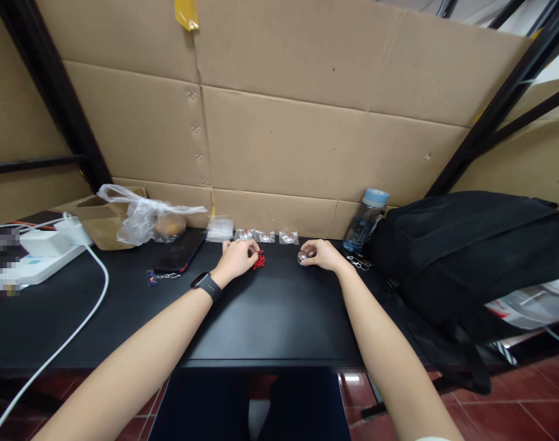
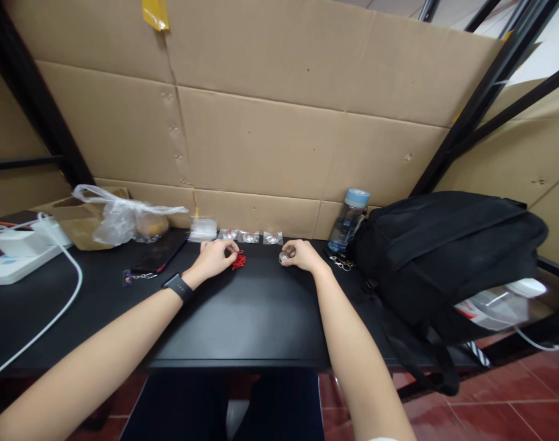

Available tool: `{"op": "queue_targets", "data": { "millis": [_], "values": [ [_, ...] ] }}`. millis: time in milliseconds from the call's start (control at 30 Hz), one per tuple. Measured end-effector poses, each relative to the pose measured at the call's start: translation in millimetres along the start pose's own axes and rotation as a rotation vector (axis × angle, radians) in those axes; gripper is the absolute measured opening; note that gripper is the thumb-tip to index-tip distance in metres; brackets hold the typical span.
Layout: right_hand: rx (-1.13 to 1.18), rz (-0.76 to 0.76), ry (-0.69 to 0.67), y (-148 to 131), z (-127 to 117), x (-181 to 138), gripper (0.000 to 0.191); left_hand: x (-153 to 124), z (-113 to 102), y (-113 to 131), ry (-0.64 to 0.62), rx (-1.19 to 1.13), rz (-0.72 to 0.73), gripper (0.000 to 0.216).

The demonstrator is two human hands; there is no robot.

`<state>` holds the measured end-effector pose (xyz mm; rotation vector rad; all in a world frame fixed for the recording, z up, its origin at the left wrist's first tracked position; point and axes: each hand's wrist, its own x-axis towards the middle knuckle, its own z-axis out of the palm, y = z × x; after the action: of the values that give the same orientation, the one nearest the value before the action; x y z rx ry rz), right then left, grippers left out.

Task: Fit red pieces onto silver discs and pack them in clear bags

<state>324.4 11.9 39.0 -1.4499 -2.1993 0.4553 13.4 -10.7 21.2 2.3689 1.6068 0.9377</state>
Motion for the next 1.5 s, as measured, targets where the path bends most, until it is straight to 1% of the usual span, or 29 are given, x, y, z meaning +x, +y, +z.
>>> {"op": "queue_targets", "data": {
  "millis": [167, 367, 567, 733, 867, 1033, 1167, 1233, 1400, 1500],
  "values": [
    [0.014, -0.021, -0.018, 4, 1, 1, 0.037, 1, 2, -2, 0.003, 0.028, -0.006, 0.023],
    [-0.025, -0.013, -0.045, 3, 1, 0, 0.034, 0, 3, -4, -0.002, 0.032, 0.001, 0.020],
    [-0.050, -0.011, -0.060, 2, 0, 0, 0.031, 0, 2, -2, -0.014, 0.026, -0.013, 0.022],
    [-0.027, 0.005, -0.061, 4, -1, 0, 0.032, -1, 2, 0, 0.027, -0.005, 0.018, 0.022],
    [-0.023, 0.005, -0.045, 6, -2, 1, 0.034, -1, 1, 3, 0.086, -0.032, -0.010, 0.019],
    [-0.046, 0.019, 0.001, 9, 0, 1, 0.041, -2, 1, 10, 0.107, -0.048, -0.013, 0.017],
    [-0.029, 0.030, -0.053, 6, 0, 1, 0.036, -4, 3, 12, 0.086, -0.050, -0.001, 0.016],
    [-0.032, 0.026, -0.059, 3, -1, 0, 0.033, -5, 4, 12, 0.073, -0.046, 0.007, 0.015],
    [-0.046, 0.021, -0.043, -1, -3, -2, 0.029, -5, 5, 14, 0.080, -0.036, 0.027, 0.014],
    [-0.056, 0.002, -0.004, -2, -3, -2, 0.029, -5, 4, 15, 0.099, -0.022, 0.036, 0.014]
  ]
}}
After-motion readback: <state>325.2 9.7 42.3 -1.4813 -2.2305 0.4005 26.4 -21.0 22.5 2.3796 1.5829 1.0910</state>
